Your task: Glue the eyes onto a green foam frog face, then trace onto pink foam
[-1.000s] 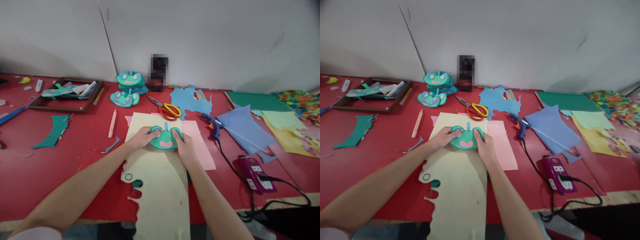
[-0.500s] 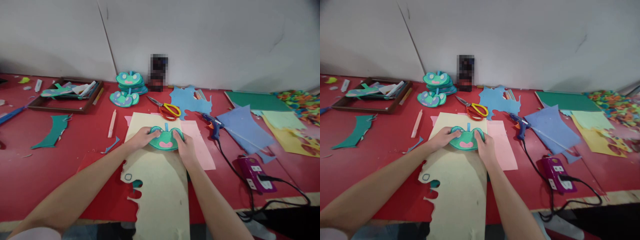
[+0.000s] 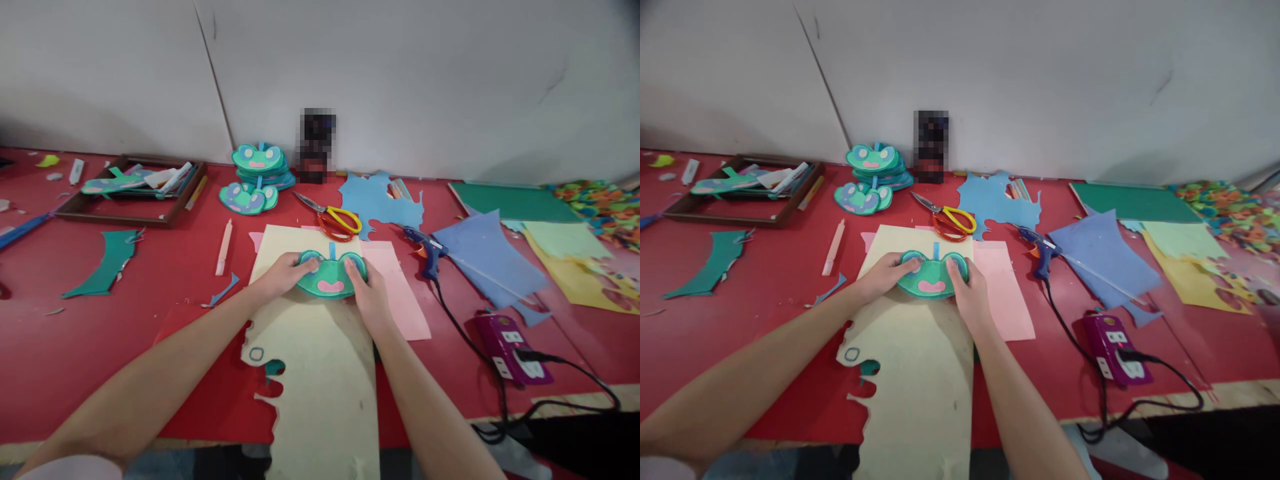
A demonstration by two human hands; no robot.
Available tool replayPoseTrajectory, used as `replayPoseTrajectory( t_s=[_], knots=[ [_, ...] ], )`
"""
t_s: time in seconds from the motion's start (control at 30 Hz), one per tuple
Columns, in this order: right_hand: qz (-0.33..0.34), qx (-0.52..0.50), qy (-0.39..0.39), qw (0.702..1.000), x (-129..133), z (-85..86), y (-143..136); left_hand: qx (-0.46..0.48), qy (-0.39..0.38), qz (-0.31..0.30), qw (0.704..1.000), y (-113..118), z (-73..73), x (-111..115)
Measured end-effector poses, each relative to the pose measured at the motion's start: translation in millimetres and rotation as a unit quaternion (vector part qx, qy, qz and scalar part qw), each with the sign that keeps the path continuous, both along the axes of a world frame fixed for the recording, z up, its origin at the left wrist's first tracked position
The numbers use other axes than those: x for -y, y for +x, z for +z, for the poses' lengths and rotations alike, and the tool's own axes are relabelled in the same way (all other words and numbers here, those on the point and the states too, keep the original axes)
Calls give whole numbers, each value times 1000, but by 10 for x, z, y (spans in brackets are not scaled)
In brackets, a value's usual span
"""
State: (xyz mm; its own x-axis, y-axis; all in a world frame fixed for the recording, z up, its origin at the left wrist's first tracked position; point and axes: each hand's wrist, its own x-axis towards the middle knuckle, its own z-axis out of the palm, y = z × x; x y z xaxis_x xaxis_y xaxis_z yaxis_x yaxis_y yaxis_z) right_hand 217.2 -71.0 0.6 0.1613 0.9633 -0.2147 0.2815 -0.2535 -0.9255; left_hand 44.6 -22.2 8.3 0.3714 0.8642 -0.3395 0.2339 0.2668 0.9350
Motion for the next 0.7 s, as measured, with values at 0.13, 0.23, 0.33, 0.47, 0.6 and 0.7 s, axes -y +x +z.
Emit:
replayPoseTrajectory(
  t_s=[0.13, 0.23, 0.33, 0.47, 0.6, 0.7],
  knots=[
    [-3, 20, 23, 1000, -5, -16, 7, -4, -12, 16, 1000, 7, 12, -6],
    [-1, 34, 22, 999, -5, -26, 10, -7, -17, 21, 1000, 14, 20, -6],
    [3, 41, 25, 999, 0, -24, 6, 1, -25, 22, 999, 17, 20, 1],
    [3, 36, 38, 999, 4, -21, -1, 16, -23, 26, 999, 11, 7, 6],
    [7, 59, 52, 997, 2, -24, 2, 13, -23, 26, 999, 6, 6, 9],
    [16, 76, 64, 995, 2, -24, 6, 14, -23, 23, 999, 8, 20, 12]
  ],
)
